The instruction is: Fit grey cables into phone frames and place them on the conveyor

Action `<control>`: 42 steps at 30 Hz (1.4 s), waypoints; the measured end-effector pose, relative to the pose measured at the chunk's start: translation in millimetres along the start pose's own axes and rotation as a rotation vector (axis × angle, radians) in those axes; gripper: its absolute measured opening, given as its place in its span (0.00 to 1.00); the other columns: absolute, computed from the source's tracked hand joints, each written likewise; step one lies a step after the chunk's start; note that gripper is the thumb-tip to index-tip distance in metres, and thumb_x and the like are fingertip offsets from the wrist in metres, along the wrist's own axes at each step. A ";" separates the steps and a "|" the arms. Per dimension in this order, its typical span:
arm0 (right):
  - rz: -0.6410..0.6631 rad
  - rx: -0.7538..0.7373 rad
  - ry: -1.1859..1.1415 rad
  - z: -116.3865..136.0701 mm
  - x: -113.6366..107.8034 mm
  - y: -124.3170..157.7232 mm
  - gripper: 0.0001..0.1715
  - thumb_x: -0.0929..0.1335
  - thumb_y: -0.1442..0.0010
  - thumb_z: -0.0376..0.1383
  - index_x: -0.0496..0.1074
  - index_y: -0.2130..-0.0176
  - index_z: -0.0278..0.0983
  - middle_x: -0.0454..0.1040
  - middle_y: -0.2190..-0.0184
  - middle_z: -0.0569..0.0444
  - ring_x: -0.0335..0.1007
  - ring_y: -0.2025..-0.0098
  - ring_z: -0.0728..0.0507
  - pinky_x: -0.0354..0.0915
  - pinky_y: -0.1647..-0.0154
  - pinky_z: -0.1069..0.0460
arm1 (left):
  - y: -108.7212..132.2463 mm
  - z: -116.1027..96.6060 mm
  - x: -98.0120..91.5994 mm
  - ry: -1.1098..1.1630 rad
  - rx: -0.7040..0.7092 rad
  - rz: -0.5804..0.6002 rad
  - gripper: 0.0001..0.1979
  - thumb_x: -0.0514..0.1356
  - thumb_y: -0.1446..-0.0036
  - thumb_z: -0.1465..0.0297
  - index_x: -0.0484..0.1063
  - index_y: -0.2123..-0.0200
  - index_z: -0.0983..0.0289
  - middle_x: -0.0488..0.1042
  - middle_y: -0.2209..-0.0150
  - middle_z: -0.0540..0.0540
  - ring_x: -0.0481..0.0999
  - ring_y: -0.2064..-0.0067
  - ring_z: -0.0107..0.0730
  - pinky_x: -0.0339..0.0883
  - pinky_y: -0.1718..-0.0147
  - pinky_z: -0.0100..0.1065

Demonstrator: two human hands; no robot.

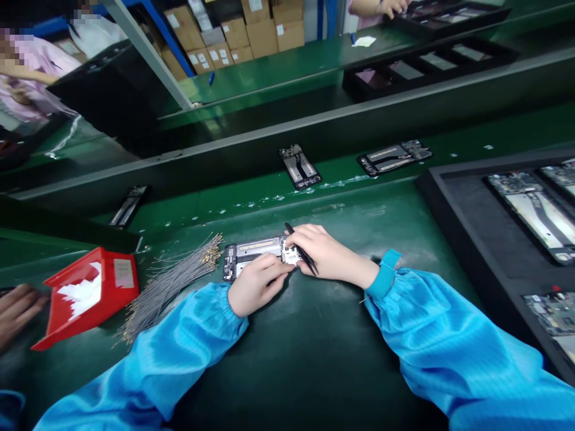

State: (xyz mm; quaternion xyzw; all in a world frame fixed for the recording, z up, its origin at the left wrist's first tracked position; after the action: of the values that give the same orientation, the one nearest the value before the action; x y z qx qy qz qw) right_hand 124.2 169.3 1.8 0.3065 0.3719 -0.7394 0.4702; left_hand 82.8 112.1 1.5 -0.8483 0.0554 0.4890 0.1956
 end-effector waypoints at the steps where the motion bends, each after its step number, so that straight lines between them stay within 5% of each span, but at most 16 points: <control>1: 0.003 0.004 -0.005 -0.9 0.3 0.2 0.20 0.65 0.50 0.30 0.61 0.54 0.37 0.65 0.53 0.45 0.56 0.48 0.39 0.56 0.49 0.43 | 1.1 -0.9 0.1 0.002 0.001 0.002 0.11 0.49 0.42 0.72 0.70 0.61 0.65 0.68 0.71 0.54 0.68 0.67 0.30 0.66 0.67 0.32; 19: 0.073 0.110 0.032 -5.9 7.4 -11.2 0.22 0.64 0.55 0.30 0.60 0.57 0.39 0.63 0.57 0.47 0.55 0.55 0.38 0.53 0.58 0.45 | 0.2 -13.6 3.5 -0.180 0.109 0.017 0.12 0.47 0.42 0.75 0.70 0.63 0.66 0.68 0.71 0.55 0.65 0.68 0.31 0.64 0.69 0.32; 29: 0.101 0.127 -0.013 -11.5 9.3 -8.9 0.24 0.65 0.55 0.30 0.58 0.56 0.40 0.62 0.55 0.48 0.54 0.53 0.37 0.53 0.56 0.45 | 12.5 13.0 -16.0 0.022 0.132 0.064 0.12 0.49 0.42 0.74 0.70 0.58 0.65 0.68 0.69 0.54 0.67 0.66 0.28 0.65 0.64 0.29; 42: 0.168 0.158 0.011 -11.0 8.2 -13.4 0.21 0.67 0.53 0.34 0.58 0.58 0.40 0.61 0.56 0.48 0.53 0.53 0.37 0.52 0.55 0.43 | 13.1 16.2 -7.8 -0.023 0.125 0.061 0.17 0.49 0.44 0.76 0.71 0.56 0.59 0.61 0.71 0.52 0.62 0.69 0.26 0.61 0.68 0.27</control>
State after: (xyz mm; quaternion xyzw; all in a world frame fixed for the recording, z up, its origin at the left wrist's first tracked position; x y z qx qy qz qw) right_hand 109.9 178.5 -7.2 0.3768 0.2881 -0.7227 0.5028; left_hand 61.9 105.5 -2.7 -0.8266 0.1094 0.5000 0.2340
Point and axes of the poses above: each hand's wrist, its own y-axis away from the middle knuckle, its own x-axis out of the palm, z = x × y, the point moved 10 cm from there along -y, towards the middle knuckle
